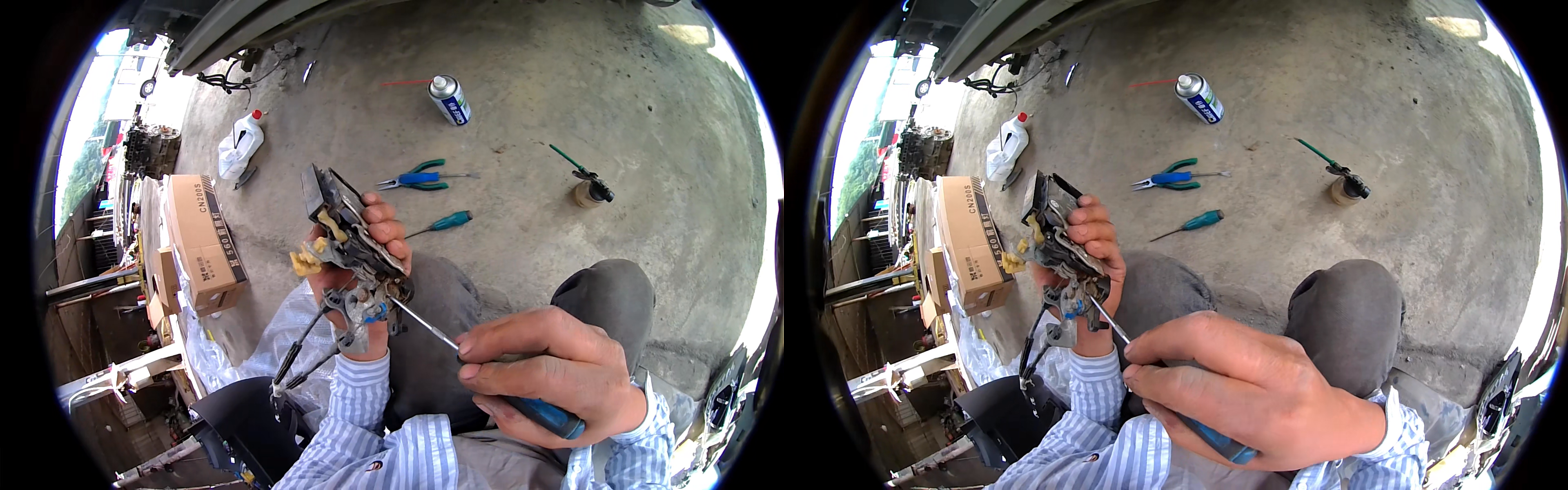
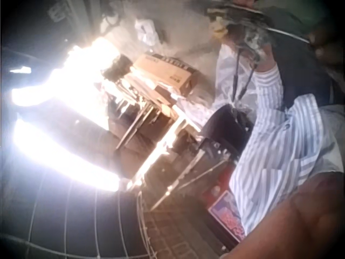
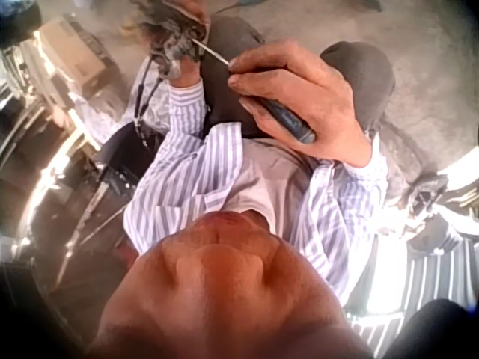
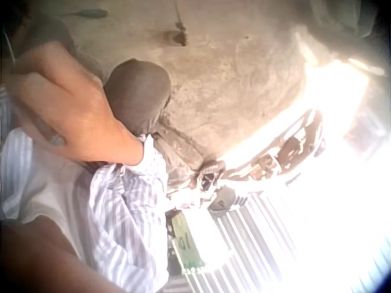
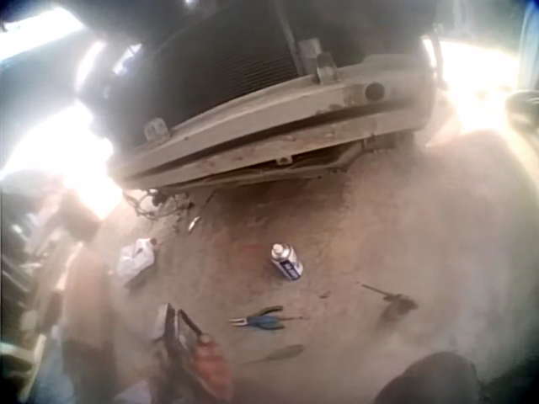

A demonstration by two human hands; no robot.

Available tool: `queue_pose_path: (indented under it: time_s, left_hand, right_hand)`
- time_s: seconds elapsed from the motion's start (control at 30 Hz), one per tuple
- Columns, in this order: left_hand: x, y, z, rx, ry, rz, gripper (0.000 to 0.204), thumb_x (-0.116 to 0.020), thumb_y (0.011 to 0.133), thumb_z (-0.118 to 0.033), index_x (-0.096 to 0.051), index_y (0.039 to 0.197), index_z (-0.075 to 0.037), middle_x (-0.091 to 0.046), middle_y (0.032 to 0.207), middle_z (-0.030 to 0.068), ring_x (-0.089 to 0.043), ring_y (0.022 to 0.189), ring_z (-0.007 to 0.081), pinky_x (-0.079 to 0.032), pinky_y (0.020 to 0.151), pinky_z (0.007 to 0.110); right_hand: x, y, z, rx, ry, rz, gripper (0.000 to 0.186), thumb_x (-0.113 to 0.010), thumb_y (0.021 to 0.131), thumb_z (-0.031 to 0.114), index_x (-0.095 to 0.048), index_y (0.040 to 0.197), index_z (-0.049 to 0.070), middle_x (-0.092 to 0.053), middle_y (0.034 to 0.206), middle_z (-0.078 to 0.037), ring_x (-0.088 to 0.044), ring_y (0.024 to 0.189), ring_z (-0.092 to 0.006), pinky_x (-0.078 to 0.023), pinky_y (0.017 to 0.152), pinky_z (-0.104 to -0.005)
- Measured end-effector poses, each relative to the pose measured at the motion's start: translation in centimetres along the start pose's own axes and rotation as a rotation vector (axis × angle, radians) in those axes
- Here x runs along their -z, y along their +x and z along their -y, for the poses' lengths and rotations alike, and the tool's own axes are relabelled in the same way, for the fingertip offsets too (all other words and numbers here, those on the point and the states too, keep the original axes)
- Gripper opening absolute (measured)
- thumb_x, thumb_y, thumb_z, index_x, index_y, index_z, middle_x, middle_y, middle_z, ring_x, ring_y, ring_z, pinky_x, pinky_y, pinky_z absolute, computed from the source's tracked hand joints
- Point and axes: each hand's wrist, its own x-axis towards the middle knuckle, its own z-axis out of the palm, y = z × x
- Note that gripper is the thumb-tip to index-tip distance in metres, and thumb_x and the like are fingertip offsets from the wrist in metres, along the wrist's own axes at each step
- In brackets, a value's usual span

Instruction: The person sits on the ground and cleans a mechanical part with a spray can, then uses a screwdriver to adjust internal components. The person repeatedly sprays and manipulates the part with tools.

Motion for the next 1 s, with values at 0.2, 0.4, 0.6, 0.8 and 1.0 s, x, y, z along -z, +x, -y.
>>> queue_pose_path:
  time_s: [0.2,0.4,0.6,0.8,1.0]
  left_hand:
    - [0.3,-0.2,0.0,0.024,-0.059,0.009,0.059,-0.060,0.093,-0.036,-0.040,0.132,0.003,-0.051,0.115,0.0126,-0.056,0.107,0.0263,-0.050,0.097,0.043]
    - [0.3,0.0,-0.4,0.076,-0.055,0.043,0.059,-0.057,0.095,-0.037,-0.040,0.133,0.003,-0.051,0.117,0.0134,-0.055,0.109,0.0269,-0.049,0.098,0.043]
    - [0.3,0.0,-0.1,0.051,0.005,0.010,0.060,-0.056,0.095,-0.037,-0.040,0.133,0.006,-0.052,0.117,0.0152,-0.057,0.107,0.0282,-0.051,0.096,0.043]
    - [0.5,0.2,-0.2,0.049,0.089,0.037,0.060,-0.051,0.096,-0.039,-0.041,0.131,0.009,-0.054,0.115,0.0202,-0.060,0.106,0.0330,-0.055,0.093,0.048]
    - [0.5,0.4,-0.1,0.059,0.095,0.062,0.061,-0.049,0.097,-0.039,-0.041,0.131,0.010,-0.054,0.116,0.0222,-0.060,0.107,0.0344,-0.057,0.093,0.050]
  right_hand:
    - [2.0,1.3,0.9,-0.001,-0.077,0.134,0.027,-0.076,0.068,-0.003,-0.073,0.095,-0.001,-0.068,0.102,-0.017,-0.071,0.089,-0.0294,-0.059,0.073,-0.0358]
    - [1.5,1.6,1.1,0.028,-0.081,0.167,0.030,-0.076,0.068,-0.002,-0.072,0.097,-0.001,-0.068,0.103,-0.015,-0.070,0.093,-0.0313,-0.058,0.077,-0.0386]
    - [1.9,1.5,1.0,-0.008,-0.106,0.203,0.029,-0.076,0.070,0.002,-0.072,0.099,-0.001,-0.068,0.103,-0.015,-0.069,0.096,-0.0322,-0.058,0.078,-0.0398]
    - [2.8,1.5,1.5,-0.008,-0.162,0.236,0.026,-0.076,0.073,0.007,-0.072,0.098,-0.002,-0.068,0.102,-0.017,-0.070,0.092,-0.0339,-0.058,0.075,-0.0398]
    - [2.1,1.8,1.6,0.079,-0.175,0.215,0.025,-0.075,0.074,0.008,-0.073,0.095,-0.004,-0.069,0.102,-0.018,-0.071,0.091,-0.0353,-0.059,0.071,-0.0391]
